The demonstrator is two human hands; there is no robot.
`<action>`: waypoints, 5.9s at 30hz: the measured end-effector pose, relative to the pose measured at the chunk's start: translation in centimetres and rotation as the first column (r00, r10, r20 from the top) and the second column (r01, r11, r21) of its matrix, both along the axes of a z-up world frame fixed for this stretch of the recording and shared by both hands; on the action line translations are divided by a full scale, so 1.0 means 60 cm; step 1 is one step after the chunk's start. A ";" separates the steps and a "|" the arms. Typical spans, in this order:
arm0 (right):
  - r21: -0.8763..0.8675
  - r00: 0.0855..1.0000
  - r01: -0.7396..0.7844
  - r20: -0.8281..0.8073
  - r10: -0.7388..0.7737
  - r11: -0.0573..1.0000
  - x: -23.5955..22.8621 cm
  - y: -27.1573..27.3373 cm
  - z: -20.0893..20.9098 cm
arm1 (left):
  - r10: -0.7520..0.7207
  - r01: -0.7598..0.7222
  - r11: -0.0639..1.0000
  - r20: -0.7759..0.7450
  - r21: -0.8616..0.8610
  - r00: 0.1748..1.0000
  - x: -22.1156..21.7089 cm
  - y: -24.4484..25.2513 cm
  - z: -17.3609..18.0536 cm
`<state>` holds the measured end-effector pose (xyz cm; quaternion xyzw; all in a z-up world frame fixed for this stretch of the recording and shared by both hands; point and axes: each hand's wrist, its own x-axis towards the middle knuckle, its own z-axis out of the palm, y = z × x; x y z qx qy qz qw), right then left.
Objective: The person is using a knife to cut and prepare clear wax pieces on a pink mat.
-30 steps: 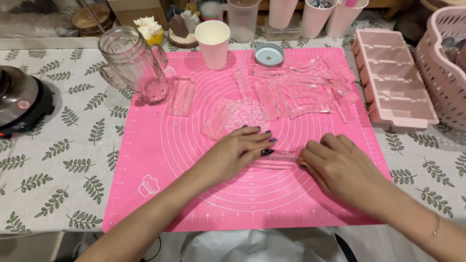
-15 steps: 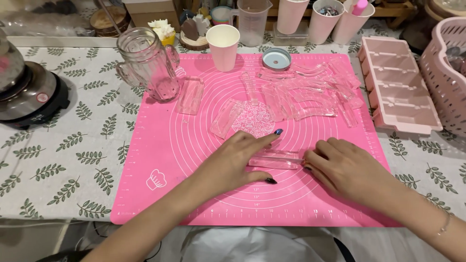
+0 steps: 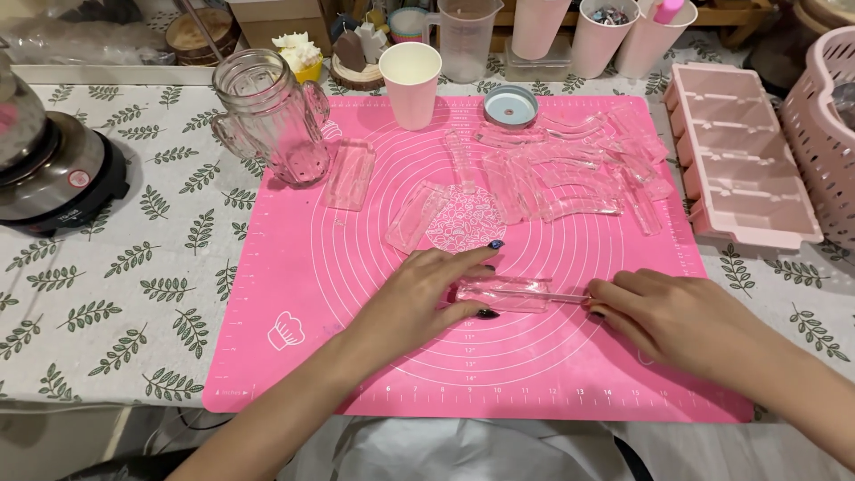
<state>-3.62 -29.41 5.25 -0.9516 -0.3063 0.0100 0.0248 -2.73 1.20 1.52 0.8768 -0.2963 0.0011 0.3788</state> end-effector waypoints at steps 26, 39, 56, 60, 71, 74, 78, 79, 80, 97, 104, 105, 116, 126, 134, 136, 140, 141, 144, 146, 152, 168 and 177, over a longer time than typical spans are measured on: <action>0.032 0.910 0.413 0.006 -0.413 0.910 -0.046 -0.178 -0.047 | -0.212 0.106 0.969 0.530 0.223 0.821 -0.038 0.000 0.006; 0.146 0.882 0.368 0.258 -0.394 0.918 -0.043 -0.097 -0.051 | -0.264 0.166 0.955 0.447 0.247 0.855 -0.076 0.013 -0.012; 0.260 0.998 -0.043 0.064 0.027 0.965 0.029 0.084 -0.023 | 0.030 -0.043 0.999 0.453 0.019 0.891 -0.079 0.017 -0.001; 0.375 0.989 0.075 -0.148 -0.020 0.924 0.041 0.081 -0.017 | -0.035 0.047 0.999 0.397 -0.021 0.917 -0.085 0.022 -0.032; 0.438 0.997 0.082 -0.049 -0.067 0.895 0.097 0.135 0.136 | 0.049 -0.017 0.996 0.376 -0.088 0.925 -0.083 0.027 -0.015; 0.437 0.998 0.056 0.003 -0.064 0.897 0.123 0.159 0.162 | 0.064 -0.030 0.995 0.371 -0.096 0.927 -0.080 0.026 -0.019; 0.455 0.988 0.152 -0.093 -0.122 0.877 0.188 0.198 0.155 | 0.075 -0.041 0.994 0.380 -0.098 0.922 -0.080 0.027 -0.028; 0.455 0.989 0.147 -0.093 -0.118 0.878 0.217 0.206 0.130 | 0.079 -0.045 0.994 0.380 -0.097 0.921 -0.082 0.027 -0.028; 0.561 0.995 0.082 -0.089 -0.039 0.824 0.246 0.214 0.107 | 0.080 -0.045 0.994 0.360 -0.104 0.929 -0.082 0.027 -0.027; 0.237 0.986 -0.130 0.131 0.101 0.963 0.274 0.239 -0.037 | -0.015 -0.056 0.889 -0.151 -0.453 0.988 -0.074 0.042 -0.013; 0.151 0.981 -0.187 0.074 0.178 0.971 0.238 0.244 -0.001 | -0.019 -0.086 0.868 -0.207 -0.488 0.978 -0.078 0.043 -0.006; 0.130 0.975 -0.220 0.061 0.213 0.967 0.230 0.250 0.005 | -0.026 -0.086 0.863 -0.215 -0.497 0.976 -0.078 0.042 -0.008; 0.140 0.936 -0.350 0.019 0.351 0.926 0.207 0.256 0.005 | 0.087 -0.169 0.889 -0.206 -0.425 0.975 -0.103 0.086 0.078; 0.487 0.968 -0.213 -0.012 0.250 0.847 0.095 0.168 0.060 | 0.459 -0.453 0.888 0.185 -0.076 0.869 -0.087 0.151 0.215; 0.330 0.973 0.204 -0.172 -0.154 0.922 0.021 0.067 0.139 | 0.278 -0.275 0.873 -0.051 -0.403 0.959 0.078 0.085 0.116; 0.329 0.971 0.222 -0.156 -0.179 0.918 0.007 0.058 0.149 | 0.209 -0.285 0.810 -0.203 -0.513 0.957 0.119 0.072 0.072; 0.283 0.929 0.363 -0.185 -0.321 0.888 0.000 0.054 0.145 | 0.275 -0.364 0.854 -0.272 -0.370 0.922 0.138 0.047 0.014; 0.307 0.938 0.339 -0.182 -0.294 0.889 0.003 0.053 0.138 | 0.379 -0.413 0.887 -0.185 -0.205 0.907 0.135 0.043 0.005; 0.339 0.949 0.307 -0.174 -0.261 0.889 0.009 0.057 0.134 | 0.408 -0.406 0.911 0.012 -0.080 0.913 0.125 0.040 0.001; 0.383 0.956 0.286 -0.180 -0.232 0.879 0.011 0.079 0.135 | 0.420 -0.413 0.907 0.229 -0.080 0.878 0.110 0.037 -0.001; 0.519 0.895 0.412 -0.386 -0.225 0.749 0.034 0.114 0.094 | -0.026 0.055 0.957 0.106 -0.284 0.994 -0.006 -0.005 0.065; 0.365 0.564 0.696 -0.811 -0.156 0.619 0.023 0.098 0.027 | -0.001 0.001 1.000 -0.009 0.026 1.000 -0.009 0.010 0.027; -0.172 0.831 0.547 -0.010 -0.557 0.819 -0.013 -0.089 -0.017 | 0.022 -0.017 0.994 0.047 -0.106 0.999 -0.017 0.020 0.004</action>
